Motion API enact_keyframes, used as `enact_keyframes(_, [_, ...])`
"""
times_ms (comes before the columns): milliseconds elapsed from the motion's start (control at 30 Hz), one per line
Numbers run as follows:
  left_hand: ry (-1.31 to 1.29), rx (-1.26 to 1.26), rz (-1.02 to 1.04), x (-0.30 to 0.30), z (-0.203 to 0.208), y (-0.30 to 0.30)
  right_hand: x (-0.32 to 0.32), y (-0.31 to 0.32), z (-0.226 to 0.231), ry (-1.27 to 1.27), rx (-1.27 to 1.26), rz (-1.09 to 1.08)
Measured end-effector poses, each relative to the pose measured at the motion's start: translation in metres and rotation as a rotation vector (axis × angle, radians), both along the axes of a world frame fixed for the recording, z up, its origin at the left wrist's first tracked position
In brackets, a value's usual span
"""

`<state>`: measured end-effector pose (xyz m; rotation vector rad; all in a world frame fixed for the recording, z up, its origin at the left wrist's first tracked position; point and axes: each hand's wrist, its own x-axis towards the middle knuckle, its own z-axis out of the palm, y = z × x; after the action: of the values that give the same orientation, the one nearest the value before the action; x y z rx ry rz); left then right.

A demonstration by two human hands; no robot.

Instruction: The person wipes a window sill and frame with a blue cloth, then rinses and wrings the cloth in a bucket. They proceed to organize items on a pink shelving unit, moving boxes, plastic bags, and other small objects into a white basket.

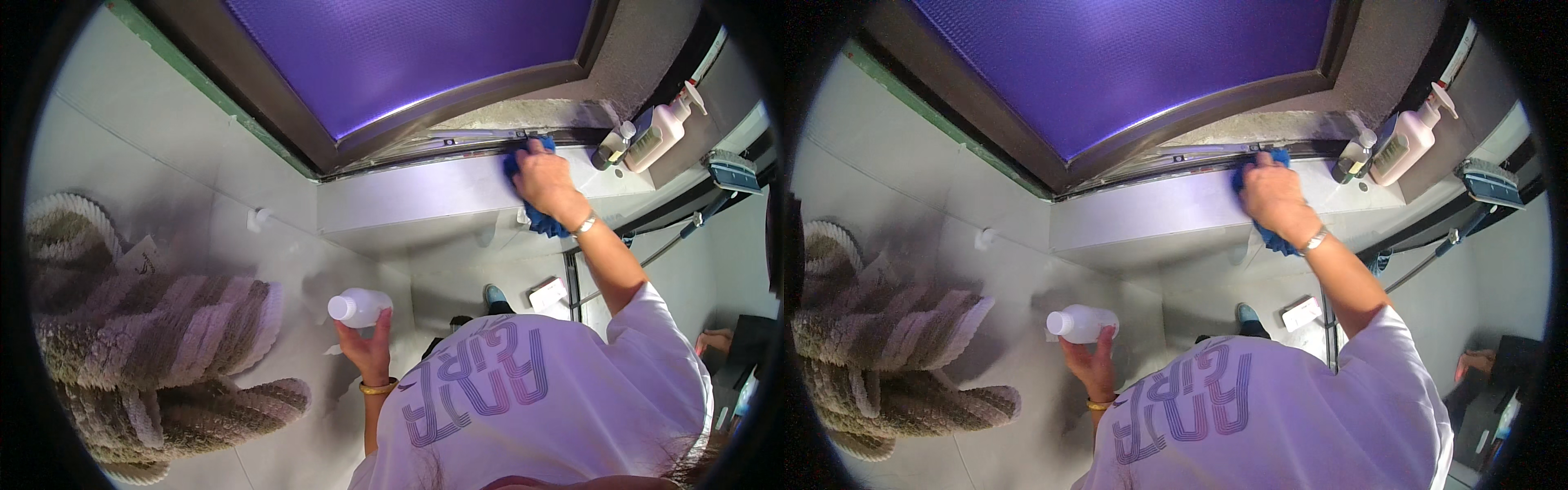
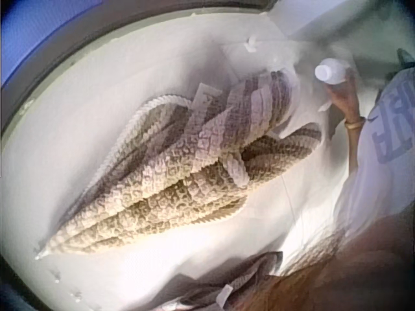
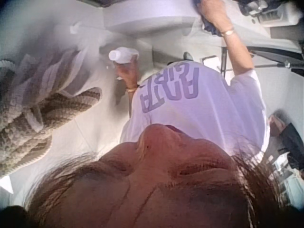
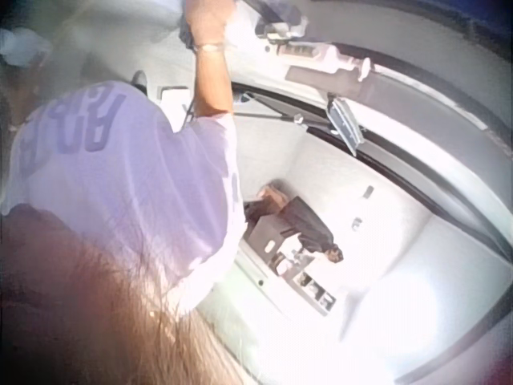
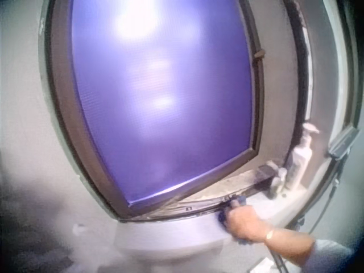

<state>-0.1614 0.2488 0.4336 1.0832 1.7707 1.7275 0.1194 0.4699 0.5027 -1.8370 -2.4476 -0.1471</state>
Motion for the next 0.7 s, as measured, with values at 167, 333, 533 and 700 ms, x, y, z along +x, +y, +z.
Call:
enact_keyframes(167, [-0.011,0.051,0.029,0.001,-0.004,0.002,-0.066,0.008,-0.007,-0.015,-0.012,0.101])
enact_keyframes(333, [0.258,0.067,0.021,-0.007,0.001,0.012,-0.135,0.006,-0.031,0.136,-0.014,0.369])
enact_keyframes(533, [0.141,0.198,-0.001,-0.006,0.045,0.032,-0.164,-0.05,-0.023,0.296,-0.183,0.917])
enact_keyframes(700, [0.128,0.18,0.051,0.0,0.063,0.054,-0.137,-0.065,-0.014,0.454,0.039,0.8])
